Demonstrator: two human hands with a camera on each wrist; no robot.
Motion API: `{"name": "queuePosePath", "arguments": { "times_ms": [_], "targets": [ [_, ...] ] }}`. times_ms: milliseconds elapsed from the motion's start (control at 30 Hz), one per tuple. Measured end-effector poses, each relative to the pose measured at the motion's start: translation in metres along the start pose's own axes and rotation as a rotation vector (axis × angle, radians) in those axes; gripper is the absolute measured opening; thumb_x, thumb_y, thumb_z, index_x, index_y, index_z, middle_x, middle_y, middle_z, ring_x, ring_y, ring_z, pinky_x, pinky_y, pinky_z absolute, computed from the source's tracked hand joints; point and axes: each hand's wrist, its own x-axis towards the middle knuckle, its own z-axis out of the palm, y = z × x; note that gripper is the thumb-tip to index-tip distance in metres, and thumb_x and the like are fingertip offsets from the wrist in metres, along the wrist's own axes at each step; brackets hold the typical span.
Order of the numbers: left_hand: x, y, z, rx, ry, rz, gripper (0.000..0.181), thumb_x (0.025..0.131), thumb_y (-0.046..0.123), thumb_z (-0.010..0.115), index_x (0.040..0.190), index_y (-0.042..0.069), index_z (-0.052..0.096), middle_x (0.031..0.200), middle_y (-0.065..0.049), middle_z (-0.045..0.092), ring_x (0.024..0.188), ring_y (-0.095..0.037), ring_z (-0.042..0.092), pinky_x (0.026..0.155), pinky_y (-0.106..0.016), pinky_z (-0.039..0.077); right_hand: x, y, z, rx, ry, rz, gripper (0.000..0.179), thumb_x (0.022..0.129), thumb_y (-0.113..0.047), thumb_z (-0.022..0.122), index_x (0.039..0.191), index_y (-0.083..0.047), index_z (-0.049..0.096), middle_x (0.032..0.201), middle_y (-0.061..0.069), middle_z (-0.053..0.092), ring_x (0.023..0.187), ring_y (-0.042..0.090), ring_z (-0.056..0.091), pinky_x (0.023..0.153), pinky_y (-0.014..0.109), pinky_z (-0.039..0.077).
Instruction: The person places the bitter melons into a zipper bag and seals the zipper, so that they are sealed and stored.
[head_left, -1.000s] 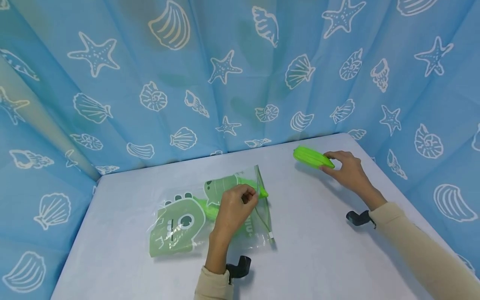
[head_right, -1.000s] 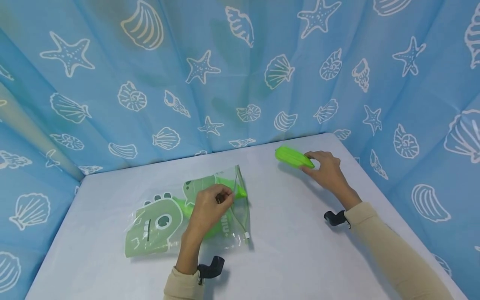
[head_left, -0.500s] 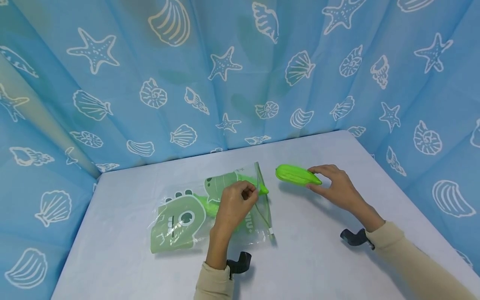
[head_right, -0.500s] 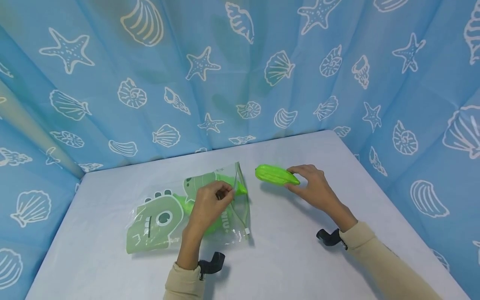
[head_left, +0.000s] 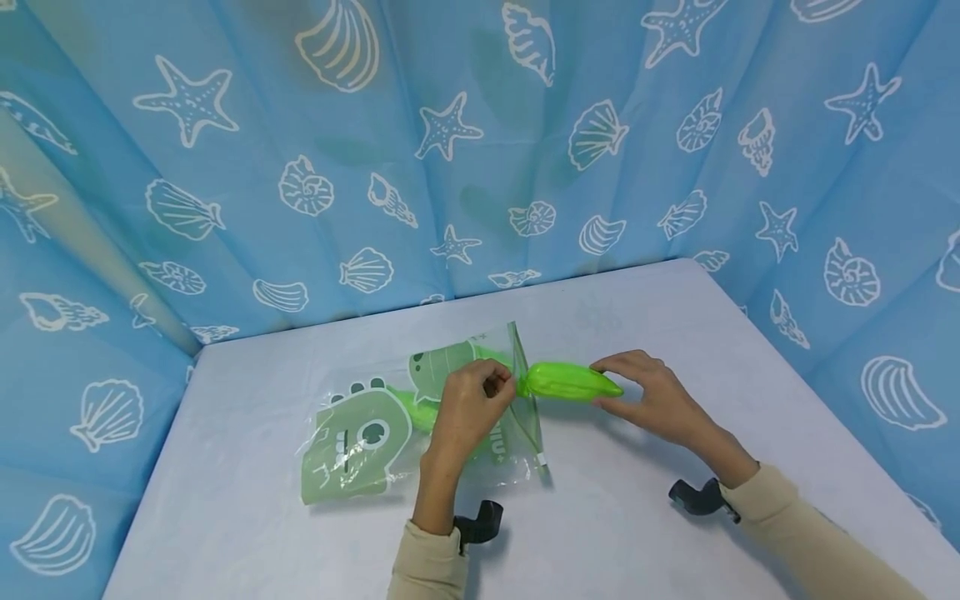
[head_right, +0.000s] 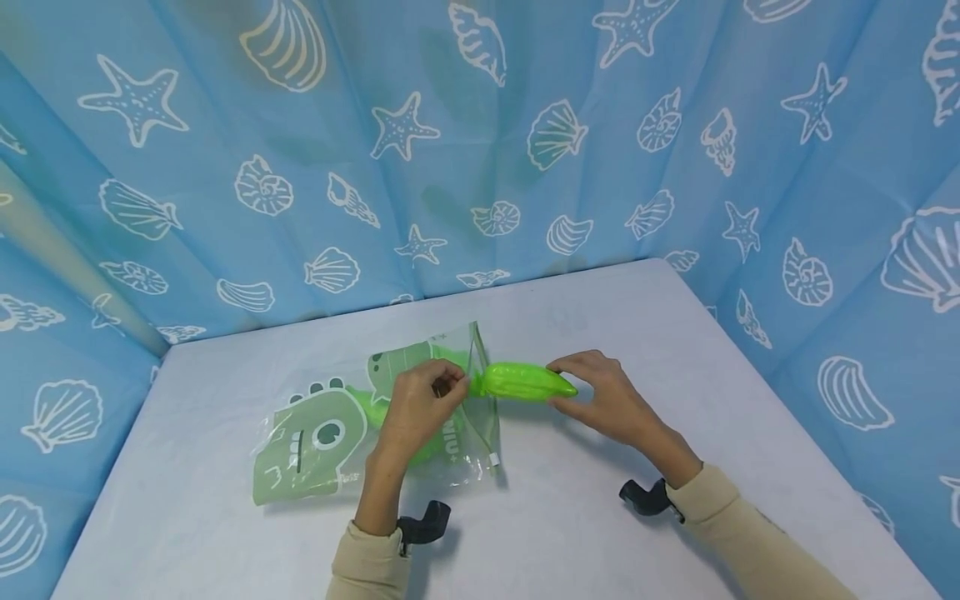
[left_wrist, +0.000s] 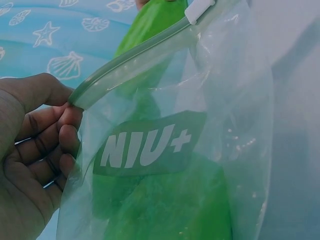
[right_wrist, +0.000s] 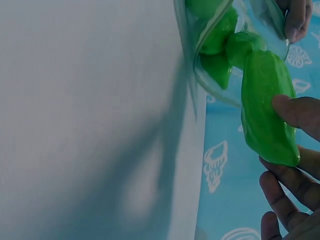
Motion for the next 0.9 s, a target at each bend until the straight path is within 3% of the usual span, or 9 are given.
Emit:
{"name": "queuePosePath", "arguments": {
  "times_ms": [300, 567, 900],
  "targets": [
    [-0.003, 0.000, 0.000, -0.012, 0.002, -0.015, 0.006, 0.092, 0.008, 0.067, 0.090, 0.006, 0.072, 0.079, 0.001, 0.064, 0.067, -0.009, 0.057, 0.060, -0.023, 0.050, -0.001, -0.016, 0.011, 0.010, -0.016, -0.124, 0.048, 0.077, -0.017, 0.087, 0.122, -0.017, 0.069, 0.120, -0.003, 0.066, 0.116, 0.023, 0.055, 0.089, 0.054, 0.040],
    [-0.006, 0.000, -0.001, -0.025, 0.024, -0.009, 0.005, 0.092, 0.009, 0.068, 0.091, 0.007, 0.072, 0.080, 0.001, 0.064, 0.068, -0.009, 0.057, 0.061, -0.024, 0.050, -0.002, -0.025, 0.015, 0.010, -0.024, -0.137, 0.048, 0.075, -0.018, 0.089, 0.120, -0.017, 0.070, 0.117, -0.005, 0.066, 0.114, 0.021, 0.055, 0.090, 0.052, 0.036],
    [-0.002, 0.002, -0.005, 0.002, 0.036, -0.007, 0.004, 0.092, 0.008, 0.068, 0.089, 0.007, 0.072, 0.079, 0.001, 0.064, 0.067, -0.009, 0.057, 0.060, -0.023, 0.050, 0.004, -0.032, 0.017, -0.020, -0.040, -0.214, 0.048, 0.076, -0.019, 0.088, 0.120, -0.012, 0.070, 0.114, -0.003, 0.065, 0.111, 0.020, 0.055, 0.091, 0.052, 0.033]
  ]
}}
